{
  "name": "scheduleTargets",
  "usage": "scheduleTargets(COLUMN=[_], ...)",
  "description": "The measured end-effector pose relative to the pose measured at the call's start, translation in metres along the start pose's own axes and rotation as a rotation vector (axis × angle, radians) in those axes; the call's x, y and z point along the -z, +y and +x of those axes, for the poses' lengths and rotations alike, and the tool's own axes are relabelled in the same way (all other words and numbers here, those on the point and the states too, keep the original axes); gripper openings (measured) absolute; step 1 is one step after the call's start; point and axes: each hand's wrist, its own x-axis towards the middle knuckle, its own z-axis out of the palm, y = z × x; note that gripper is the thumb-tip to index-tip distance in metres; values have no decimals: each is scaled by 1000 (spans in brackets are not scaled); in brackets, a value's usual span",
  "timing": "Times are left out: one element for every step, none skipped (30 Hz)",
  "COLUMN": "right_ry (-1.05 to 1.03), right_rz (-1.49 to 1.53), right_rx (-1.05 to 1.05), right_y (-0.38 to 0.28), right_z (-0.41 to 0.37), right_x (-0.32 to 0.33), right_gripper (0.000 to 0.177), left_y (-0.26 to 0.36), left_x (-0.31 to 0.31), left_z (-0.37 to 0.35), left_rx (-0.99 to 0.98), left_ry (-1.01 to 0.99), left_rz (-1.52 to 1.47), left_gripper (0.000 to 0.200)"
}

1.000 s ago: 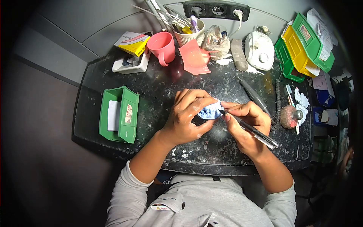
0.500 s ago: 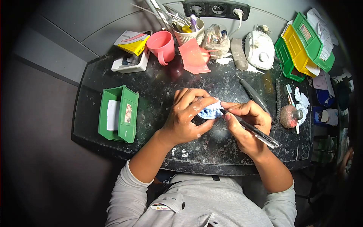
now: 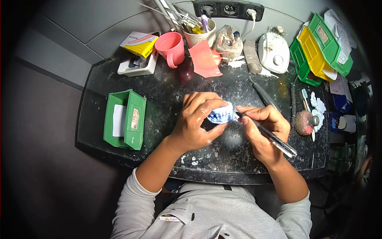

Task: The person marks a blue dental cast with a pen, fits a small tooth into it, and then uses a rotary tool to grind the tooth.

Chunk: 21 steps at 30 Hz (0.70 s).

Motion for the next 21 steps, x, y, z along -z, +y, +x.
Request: scheduleTargets(right_ry=[6, 16, 25, 38, 38, 48, 59, 59, 47, 35, 35, 27, 19, 19, 14, 10, 10, 13, 16, 15, 38], right_rz=[-7, -8, -9, -12, -12, -1, 10, 11, 8, 5, 5, 12, 18, 18, 9, 1, 1, 0, -1, -1, 28], right_rx=[76, 97, 118, 106, 106, 63, 20, 20, 46, 70, 70, 75, 79, 79, 49, 18, 18, 0, -17, -17, -53], right_y=[2, 5, 6, 5, 2, -1, -2, -1, 1, 2, 2, 2, 3, 2, 1, 1, 1, 1, 1, -1, -5], right_z=[2, 4, 5, 5, 5, 5, 5, 5, 5, 5, 5, 5, 5, 4, 3, 2, 2, 2, 2, 1, 1], right_x=[1, 3, 6, 7, 7, 7, 7, 7, 8, 8, 8, 8, 8, 9, 10, 11, 11, 11, 11, 9, 6], right_gripper=[12, 12, 12, 12, 12, 12, 11, 11, 12, 12, 12, 12, 12, 12, 12, 13, 13, 14, 15, 15, 15], left_y=[0, 0, 0, 0, 0, -1, -1, -1, -2, -2, -2, -2, -2, -2, -2, -2, -2, -2, -2, -2, -2], left_x=[1, 1, 1, 1, 1, 1, 1, 1, 1, 0, 0, 0, 1, 1, 1, 2, 2, 2, 1, 1, 1], left_z=[0, 0, 0, 0, 0, 0, 0, -1, -1, -1, -1, -1, -1, 0, 0, 0, 0, 0, 0, 0, 0], left_rx=[0, 1, 2, 2, 1, 0, -1, 0, 0, 0, 0, 0, 0, -2, -4, -4, -1, 2, 2, -2, -7], left_ry=[1, 1, 0, 0, 1, 3, 3, 5, 7, 7, 13, 19, 19, 16, 14, 13, 15, 17, 18, 20, 23], left_rz=[1, 0, -1, 0, 0, 0, 0, -2, -5, -5, -7, -9, -9, -2, 6, 6, 3, -1, -1, 1, 2], left_gripper=[55, 55, 56, 56, 56, 56, 56, 56, 55, 55, 55, 56, 56, 56, 56, 56, 56, 56, 56, 56, 57])
